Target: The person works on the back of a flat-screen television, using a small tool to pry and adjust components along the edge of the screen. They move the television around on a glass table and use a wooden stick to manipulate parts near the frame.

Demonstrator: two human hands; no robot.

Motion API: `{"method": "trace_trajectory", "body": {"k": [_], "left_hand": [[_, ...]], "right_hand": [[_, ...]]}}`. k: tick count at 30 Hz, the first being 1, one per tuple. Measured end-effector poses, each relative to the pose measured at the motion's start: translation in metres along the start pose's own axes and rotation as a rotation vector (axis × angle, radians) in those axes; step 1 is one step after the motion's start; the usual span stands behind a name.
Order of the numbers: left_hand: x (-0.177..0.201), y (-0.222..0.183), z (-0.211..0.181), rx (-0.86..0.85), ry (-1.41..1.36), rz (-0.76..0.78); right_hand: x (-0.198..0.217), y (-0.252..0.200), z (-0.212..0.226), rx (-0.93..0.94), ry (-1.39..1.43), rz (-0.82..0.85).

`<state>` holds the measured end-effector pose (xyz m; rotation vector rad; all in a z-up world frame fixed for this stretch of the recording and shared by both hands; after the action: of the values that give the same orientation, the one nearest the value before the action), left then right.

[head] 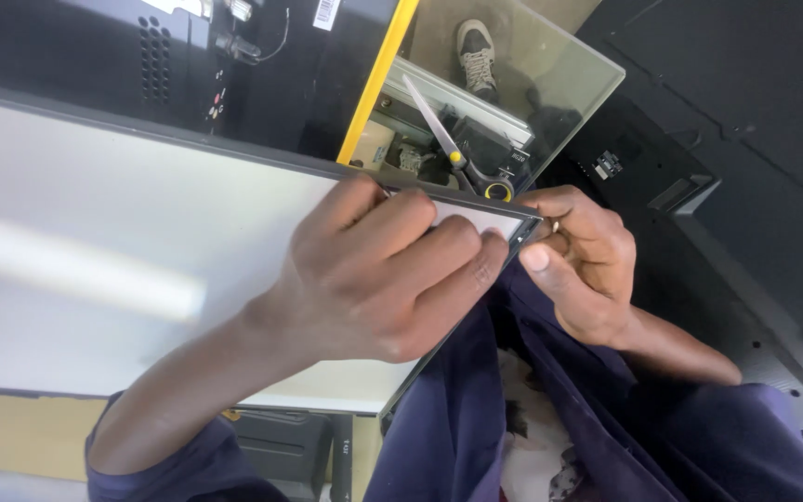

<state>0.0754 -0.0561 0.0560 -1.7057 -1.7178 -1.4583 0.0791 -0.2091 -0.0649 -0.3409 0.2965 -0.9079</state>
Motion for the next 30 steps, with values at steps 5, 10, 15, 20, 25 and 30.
{"method": "trace_trajectory", "body": {"k": [5,10,15,20,25,30], "left_hand": [[-0.014,0.0,-0.011,0.044,0.042,0.026],[-0.019,0.004,-0.018,0.021,0.067,0.034],[-0.018,0.008,-0.023,-0.02,0.156,-0.023],[-0.022,0.009,-0.027,-0.039,0.166,0.001],[-0.023,0.016,-0.025,-0.017,0.118,0.018],[-0.028,0.023,-0.018,0.048,0.03,0.12]], "right_hand": [[0.001,0.005,0.007,0.123,-0.131,-0.026],[0.004,0.002,0.001,0.093,-0.112,-0.042],[0.005,0.001,0.003,0.126,-0.097,-0.038],[0.006,0.002,0.007,0.18,-0.135,-0.056],[0.007,0.001,0.008,0.215,-0.15,-0.087],[0.007,0.001,0.013,0.272,-0.167,-0.098]]}}
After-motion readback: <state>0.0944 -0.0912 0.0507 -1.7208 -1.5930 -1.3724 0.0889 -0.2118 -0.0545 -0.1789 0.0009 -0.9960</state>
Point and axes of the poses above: each hand's wrist, its own y-axis towards the middle knuckle, its own x-axis out of the back of the hand, z = x × y, the point moved 9 cm from there along y, towards the middle knuckle, and after that the axes turned 2 degrees about -z, right-handed, at the moved point
